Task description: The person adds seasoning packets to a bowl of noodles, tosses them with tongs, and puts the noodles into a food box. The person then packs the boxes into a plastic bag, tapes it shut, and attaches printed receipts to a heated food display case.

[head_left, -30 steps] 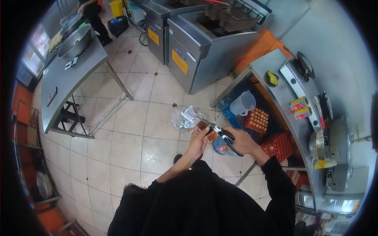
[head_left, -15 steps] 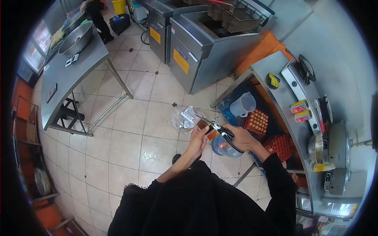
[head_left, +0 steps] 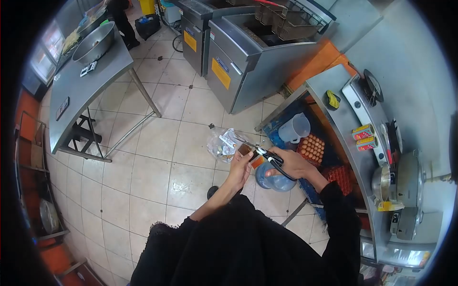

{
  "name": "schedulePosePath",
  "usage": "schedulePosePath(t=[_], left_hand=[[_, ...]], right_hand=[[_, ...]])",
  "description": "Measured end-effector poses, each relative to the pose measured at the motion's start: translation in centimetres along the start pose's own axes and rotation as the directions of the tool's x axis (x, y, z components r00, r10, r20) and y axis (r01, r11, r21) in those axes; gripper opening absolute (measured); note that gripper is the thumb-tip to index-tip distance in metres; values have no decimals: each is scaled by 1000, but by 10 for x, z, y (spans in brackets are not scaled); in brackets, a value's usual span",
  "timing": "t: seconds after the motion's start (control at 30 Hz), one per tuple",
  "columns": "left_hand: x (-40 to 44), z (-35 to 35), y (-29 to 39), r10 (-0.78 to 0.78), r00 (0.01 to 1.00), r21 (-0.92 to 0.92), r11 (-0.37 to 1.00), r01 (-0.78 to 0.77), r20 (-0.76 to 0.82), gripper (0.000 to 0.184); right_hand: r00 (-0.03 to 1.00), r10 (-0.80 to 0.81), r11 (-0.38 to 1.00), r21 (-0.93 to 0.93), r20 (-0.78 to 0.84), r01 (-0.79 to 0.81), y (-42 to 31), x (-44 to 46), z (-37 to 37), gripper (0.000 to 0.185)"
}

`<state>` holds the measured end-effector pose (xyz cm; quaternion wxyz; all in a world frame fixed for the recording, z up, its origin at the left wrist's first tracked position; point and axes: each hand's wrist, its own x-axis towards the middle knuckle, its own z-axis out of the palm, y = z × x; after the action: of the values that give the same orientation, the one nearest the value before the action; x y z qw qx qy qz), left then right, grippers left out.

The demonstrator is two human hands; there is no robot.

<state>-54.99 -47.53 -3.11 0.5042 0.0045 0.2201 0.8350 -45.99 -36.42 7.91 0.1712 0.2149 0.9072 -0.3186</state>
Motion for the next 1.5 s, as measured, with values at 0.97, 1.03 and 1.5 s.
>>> schedulePosePath(t=[0.97, 1.03, 1.5], left_hand=[[1, -16, -13, -30, 1000, 48, 998, 30, -4, 30], [2, -18, -16, -44, 999, 51, 998, 44, -11, 30], [14, -28, -20, -57, 998, 47, 997, 57, -14, 31]], right_hand=[[997, -51, 998, 25, 54, 50, 13, 12, 3, 66], [996, -17, 1000, 7, 83, 16, 15, 12, 3, 66], [995, -40, 999, 36, 94, 37, 29, 33, 9, 68]])
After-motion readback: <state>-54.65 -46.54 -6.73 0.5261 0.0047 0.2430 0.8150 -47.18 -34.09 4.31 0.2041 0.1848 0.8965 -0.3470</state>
